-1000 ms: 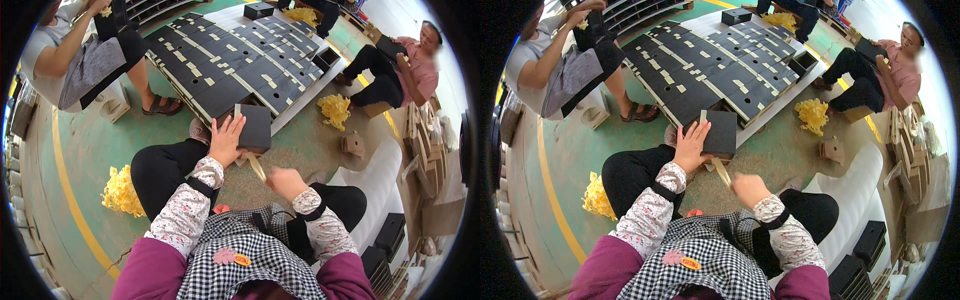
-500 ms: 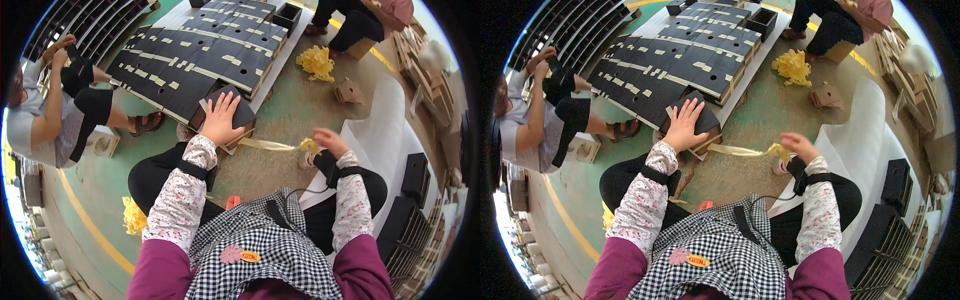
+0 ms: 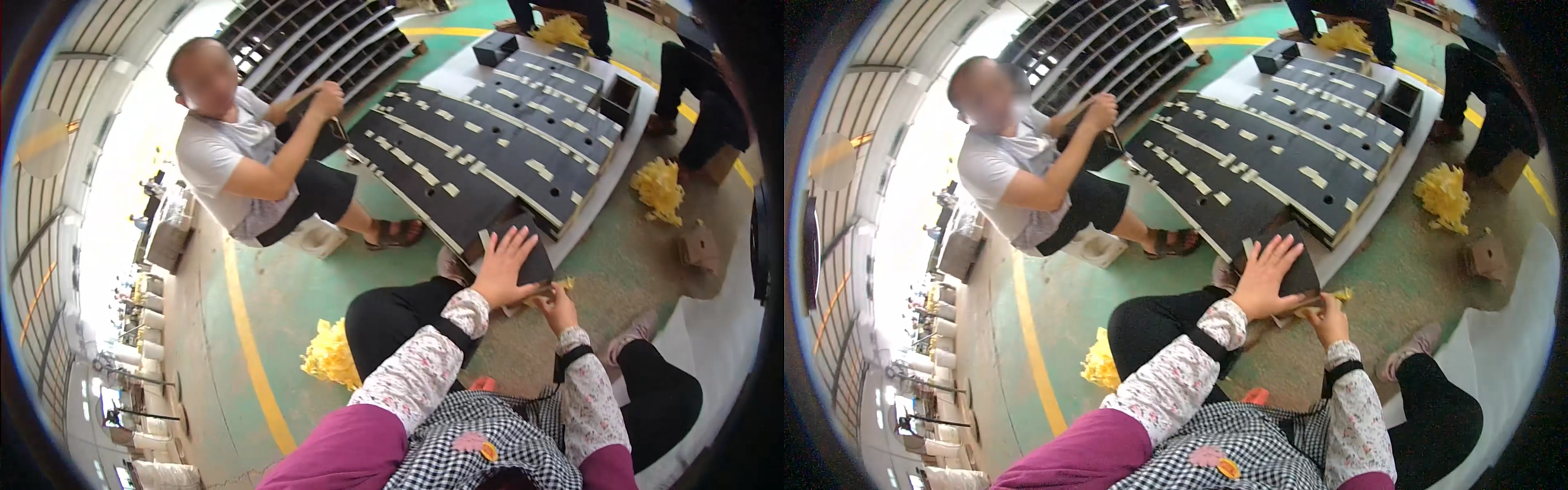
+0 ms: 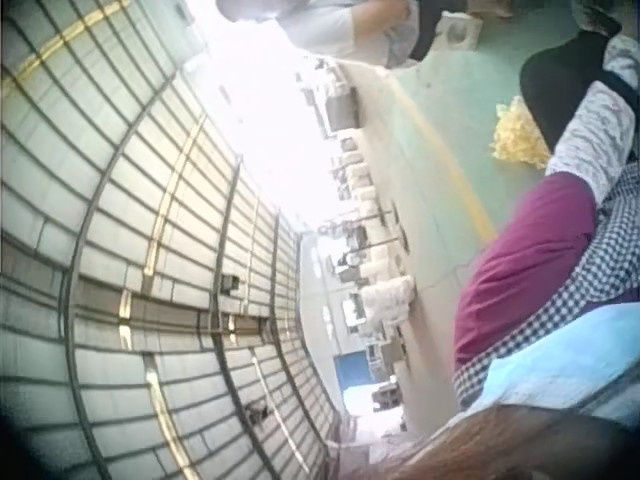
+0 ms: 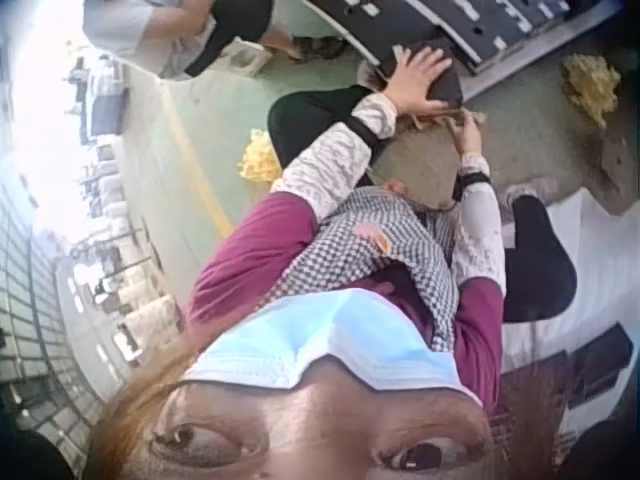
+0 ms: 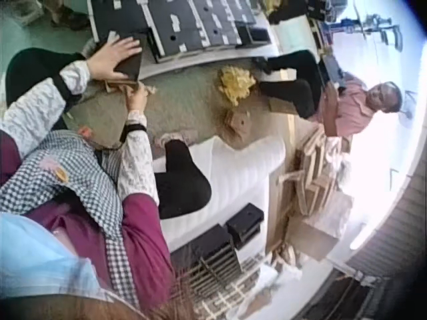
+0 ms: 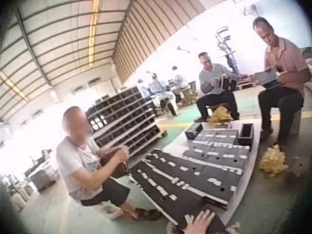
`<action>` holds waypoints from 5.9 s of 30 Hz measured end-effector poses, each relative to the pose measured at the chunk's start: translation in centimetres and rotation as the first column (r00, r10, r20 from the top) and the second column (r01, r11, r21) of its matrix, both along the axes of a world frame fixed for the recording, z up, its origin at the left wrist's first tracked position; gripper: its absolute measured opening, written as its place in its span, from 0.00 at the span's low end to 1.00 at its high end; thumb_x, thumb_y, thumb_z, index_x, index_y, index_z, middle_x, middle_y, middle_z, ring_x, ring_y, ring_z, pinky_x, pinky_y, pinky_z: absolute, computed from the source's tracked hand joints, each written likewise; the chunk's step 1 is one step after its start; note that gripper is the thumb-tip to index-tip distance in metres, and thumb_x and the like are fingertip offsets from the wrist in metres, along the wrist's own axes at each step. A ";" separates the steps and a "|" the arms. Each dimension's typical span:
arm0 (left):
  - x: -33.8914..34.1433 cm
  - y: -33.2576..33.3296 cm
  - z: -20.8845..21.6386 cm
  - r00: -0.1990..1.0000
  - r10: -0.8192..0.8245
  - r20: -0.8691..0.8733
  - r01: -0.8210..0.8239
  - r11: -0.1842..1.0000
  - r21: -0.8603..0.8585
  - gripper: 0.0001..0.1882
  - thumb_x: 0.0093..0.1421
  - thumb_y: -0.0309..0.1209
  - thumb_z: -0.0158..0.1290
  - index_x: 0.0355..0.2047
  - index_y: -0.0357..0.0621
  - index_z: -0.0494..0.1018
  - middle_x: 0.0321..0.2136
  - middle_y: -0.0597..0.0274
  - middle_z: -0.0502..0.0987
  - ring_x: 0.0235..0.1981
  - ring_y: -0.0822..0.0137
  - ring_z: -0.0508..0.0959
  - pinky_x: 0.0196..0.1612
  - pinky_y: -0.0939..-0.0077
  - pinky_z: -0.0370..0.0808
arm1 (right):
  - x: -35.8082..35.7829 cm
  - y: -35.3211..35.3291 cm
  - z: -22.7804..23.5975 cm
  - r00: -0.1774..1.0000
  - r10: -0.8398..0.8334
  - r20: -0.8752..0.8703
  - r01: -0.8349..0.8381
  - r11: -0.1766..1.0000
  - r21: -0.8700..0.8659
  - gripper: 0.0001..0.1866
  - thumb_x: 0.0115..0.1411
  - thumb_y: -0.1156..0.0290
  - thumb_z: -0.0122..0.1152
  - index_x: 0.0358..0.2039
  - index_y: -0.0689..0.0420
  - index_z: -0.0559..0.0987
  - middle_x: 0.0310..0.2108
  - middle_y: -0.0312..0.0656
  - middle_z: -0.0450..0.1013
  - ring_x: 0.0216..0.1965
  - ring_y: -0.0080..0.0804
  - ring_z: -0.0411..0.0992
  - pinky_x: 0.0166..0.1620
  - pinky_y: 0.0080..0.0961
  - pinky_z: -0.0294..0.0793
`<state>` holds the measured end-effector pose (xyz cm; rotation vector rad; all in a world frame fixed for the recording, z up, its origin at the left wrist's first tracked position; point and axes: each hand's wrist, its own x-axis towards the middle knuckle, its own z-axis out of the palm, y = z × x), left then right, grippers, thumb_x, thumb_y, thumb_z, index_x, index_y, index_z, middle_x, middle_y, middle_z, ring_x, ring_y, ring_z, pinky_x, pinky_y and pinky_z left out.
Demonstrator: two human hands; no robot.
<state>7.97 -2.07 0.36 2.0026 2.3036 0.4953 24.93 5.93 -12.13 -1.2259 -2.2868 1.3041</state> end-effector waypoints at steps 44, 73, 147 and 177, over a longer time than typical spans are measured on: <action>-8.2 -1.9 0.7 0.926 0.050 0.374 -0.028 0.998 -0.063 0.48 0.44 0.52 0.57 0.63 0.54 0.49 0.65 0.57 0.46 0.66 0.55 0.42 0.64 0.48 0.37 | 7.3 6.6 -5.6 0.995 0.073 -0.068 -0.100 0.709 -0.698 0.14 0.54 0.61 0.62 0.33 0.58 0.80 0.25 0.30 0.71 0.26 0.19 0.65 0.29 0.19 0.64; -0.5 -1.1 1.6 0.990 -0.102 0.099 0.105 0.994 -0.022 0.45 0.41 0.44 0.59 0.61 0.55 0.55 0.63 0.60 0.52 0.65 0.58 0.48 0.64 0.50 0.40 | -0.5 2.2 -1.5 0.994 0.098 -0.057 -0.086 0.978 0.190 0.12 0.58 0.66 0.53 0.36 0.60 0.79 0.32 0.50 0.74 0.35 0.45 0.73 0.38 0.35 0.71; 0.7 -0.5 0.6 0.998 -0.002 0.061 -0.001 0.999 0.037 0.43 0.42 0.45 0.57 0.60 0.54 0.56 0.62 0.60 0.53 0.65 0.58 0.49 0.64 0.54 0.40 | 0.8 4.9 -2.4 0.924 -0.322 -0.206 0.304 0.946 -0.114 0.14 0.58 0.65 0.53 0.39 0.61 0.79 0.34 0.49 0.75 0.35 0.42 0.74 0.40 0.36 0.71; 0.8 -1.3 0.3 1.000 -0.003 -0.022 0.002 1.000 -0.024 0.43 0.43 0.41 0.59 0.60 0.49 0.56 0.62 0.56 0.54 0.64 0.56 0.50 0.64 0.52 0.40 | -2.1 3.8 -1.2 0.959 -0.244 -0.142 0.223 0.964 -0.146 0.13 0.56 0.60 0.54 0.35 0.51 0.81 0.34 0.47 0.74 0.37 0.46 0.72 0.42 0.37 0.71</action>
